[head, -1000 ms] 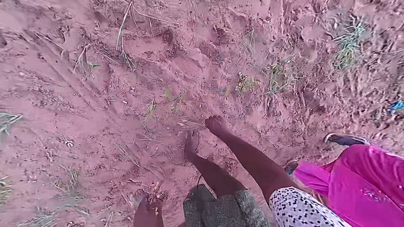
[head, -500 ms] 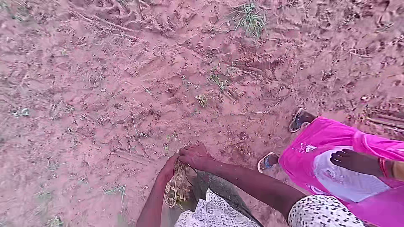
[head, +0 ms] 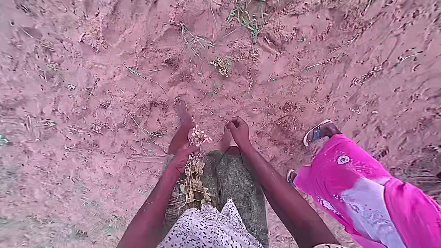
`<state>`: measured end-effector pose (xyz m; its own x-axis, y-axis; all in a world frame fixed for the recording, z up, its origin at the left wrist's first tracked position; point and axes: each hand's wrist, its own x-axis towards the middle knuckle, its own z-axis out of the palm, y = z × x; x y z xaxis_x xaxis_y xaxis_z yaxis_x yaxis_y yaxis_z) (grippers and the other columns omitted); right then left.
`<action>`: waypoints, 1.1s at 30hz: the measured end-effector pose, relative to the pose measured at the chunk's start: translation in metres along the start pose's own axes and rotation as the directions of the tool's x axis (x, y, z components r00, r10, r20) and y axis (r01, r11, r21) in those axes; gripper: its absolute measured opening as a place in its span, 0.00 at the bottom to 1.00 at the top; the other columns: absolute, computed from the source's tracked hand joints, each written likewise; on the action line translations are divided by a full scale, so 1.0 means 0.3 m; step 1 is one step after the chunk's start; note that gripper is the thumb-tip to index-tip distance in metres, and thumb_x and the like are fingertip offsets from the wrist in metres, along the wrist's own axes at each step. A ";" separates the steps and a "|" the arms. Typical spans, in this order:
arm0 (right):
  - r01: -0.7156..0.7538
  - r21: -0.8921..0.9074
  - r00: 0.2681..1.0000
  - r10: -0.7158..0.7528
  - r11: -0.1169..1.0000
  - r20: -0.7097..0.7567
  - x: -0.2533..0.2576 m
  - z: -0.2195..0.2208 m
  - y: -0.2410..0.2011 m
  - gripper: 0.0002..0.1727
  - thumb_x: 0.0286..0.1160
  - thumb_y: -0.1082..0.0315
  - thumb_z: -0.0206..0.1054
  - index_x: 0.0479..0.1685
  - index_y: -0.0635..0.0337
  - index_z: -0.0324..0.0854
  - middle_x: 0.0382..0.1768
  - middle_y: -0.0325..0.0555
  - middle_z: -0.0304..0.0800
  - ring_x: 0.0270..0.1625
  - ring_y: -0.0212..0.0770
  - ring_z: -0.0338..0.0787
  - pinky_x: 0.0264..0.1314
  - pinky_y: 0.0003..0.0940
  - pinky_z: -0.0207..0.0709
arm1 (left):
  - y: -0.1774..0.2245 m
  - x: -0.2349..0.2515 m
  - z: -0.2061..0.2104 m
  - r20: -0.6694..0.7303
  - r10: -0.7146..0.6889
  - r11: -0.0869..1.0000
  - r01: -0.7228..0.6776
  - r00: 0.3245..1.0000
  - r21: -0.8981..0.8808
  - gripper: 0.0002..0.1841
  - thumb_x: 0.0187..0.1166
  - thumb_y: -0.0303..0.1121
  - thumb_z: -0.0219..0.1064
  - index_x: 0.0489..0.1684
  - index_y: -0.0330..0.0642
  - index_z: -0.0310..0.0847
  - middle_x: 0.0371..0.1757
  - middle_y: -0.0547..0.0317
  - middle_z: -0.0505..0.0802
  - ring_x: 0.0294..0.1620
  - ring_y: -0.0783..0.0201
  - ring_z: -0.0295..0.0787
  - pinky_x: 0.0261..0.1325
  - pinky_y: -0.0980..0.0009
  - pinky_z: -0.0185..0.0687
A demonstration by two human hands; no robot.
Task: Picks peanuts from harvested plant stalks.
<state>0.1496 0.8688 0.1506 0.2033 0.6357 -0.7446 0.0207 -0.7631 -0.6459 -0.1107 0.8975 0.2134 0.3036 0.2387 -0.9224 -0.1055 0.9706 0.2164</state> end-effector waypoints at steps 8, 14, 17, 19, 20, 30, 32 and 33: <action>-0.213 -0.618 0.964 0.266 0.757 -0.006 0.679 0.372 0.719 0.20 0.75 0.62 0.68 0.66 0.47 0.85 0.56 0.47 0.94 0.59 0.55 0.93 0.58 0.65 0.82 | 0.005 0.176 -0.231 -0.257 -0.147 0.935 0.219 0.955 0.280 0.10 0.81 0.31 0.65 0.55 0.40 0.79 0.28 0.65 0.86 0.28 0.71 0.83 0.38 0.73 0.84; -0.265 -0.541 0.954 0.135 0.798 -0.268 0.699 0.477 0.840 0.11 0.76 0.56 0.72 0.49 0.49 0.82 0.43 0.50 0.91 0.40 0.56 0.91 0.33 0.61 0.80 | 0.019 0.197 -0.267 -0.313 -0.039 0.942 0.139 0.949 0.306 0.08 0.79 0.32 0.64 0.50 0.43 0.84 0.25 0.65 0.86 0.24 0.72 0.82 0.34 0.76 0.83; -0.235 -0.597 0.966 0.114 0.767 -0.234 0.722 0.462 0.898 0.12 0.77 0.55 0.71 0.54 0.44 0.85 0.47 0.45 0.93 0.43 0.53 0.93 0.35 0.60 0.82 | 0.002 0.198 -0.229 -0.264 -0.040 0.939 0.127 0.964 0.320 0.06 0.79 0.32 0.63 0.44 0.43 0.84 0.22 0.64 0.86 0.23 0.71 0.82 0.31 0.76 0.83; -0.215 -0.687 0.976 0.181 0.694 -0.122 0.767 0.431 0.837 0.13 0.80 0.55 0.66 0.58 0.42 0.87 0.58 0.41 0.94 0.51 0.52 0.95 0.45 0.60 0.85 | -0.003 0.208 -0.203 -0.241 -0.033 0.932 0.117 0.970 0.344 0.05 0.79 0.32 0.63 0.42 0.43 0.83 0.22 0.63 0.86 0.23 0.70 0.82 0.32 0.75 0.83; -0.171 -0.718 0.984 0.150 0.675 -0.093 0.773 0.423 0.842 0.12 0.78 0.56 0.67 0.55 0.42 0.88 0.59 0.41 0.93 0.49 0.52 0.95 0.42 0.60 0.85 | -0.006 0.213 -0.191 -0.237 -0.032 0.925 0.119 0.971 0.362 0.05 0.79 0.32 0.63 0.41 0.43 0.84 0.22 0.63 0.86 0.23 0.70 0.83 0.33 0.74 0.83; -0.329 -0.170 0.720 0.131 0.929 -0.682 0.694 -0.077 0.936 0.18 0.79 0.65 0.62 0.65 0.55 0.82 0.57 0.50 0.89 0.43 0.46 0.92 0.44 0.48 0.87 | -0.016 0.243 -0.061 -0.258 -0.058 0.854 0.182 0.964 0.488 0.07 0.78 0.30 0.61 0.46 0.44 0.82 0.24 0.67 0.89 0.24 0.73 0.86 0.33 0.76 0.86; -0.402 -0.304 0.678 0.058 0.864 -0.732 0.749 -0.243 0.983 0.21 0.80 0.66 0.60 0.71 0.48 0.81 0.68 0.51 0.83 0.52 0.48 0.92 0.48 0.47 0.87 | -0.005 0.253 -0.064 -0.238 -0.052 0.851 0.168 0.970 0.498 0.07 0.79 0.28 0.59 0.47 0.44 0.81 0.24 0.67 0.88 0.24 0.73 0.85 0.33 0.76 0.85; -0.447 -0.373 0.713 0.071 0.813 -0.698 0.773 -0.311 0.995 0.22 0.79 0.65 0.62 0.72 0.45 0.82 0.72 0.53 0.80 0.59 0.52 0.91 0.53 0.50 0.87 | 0.002 0.256 -0.067 -0.229 -0.050 0.849 0.162 0.972 0.504 0.07 0.80 0.27 0.59 0.48 0.45 0.81 0.24 0.68 0.89 0.24 0.73 0.85 0.33 0.76 0.85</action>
<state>0.2942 0.7775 -0.1991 0.8295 0.3179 -0.4592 0.2912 -0.9478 -0.1300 -0.1065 0.9159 0.1363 0.0830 0.1766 -0.9808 0.4367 0.8782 0.1951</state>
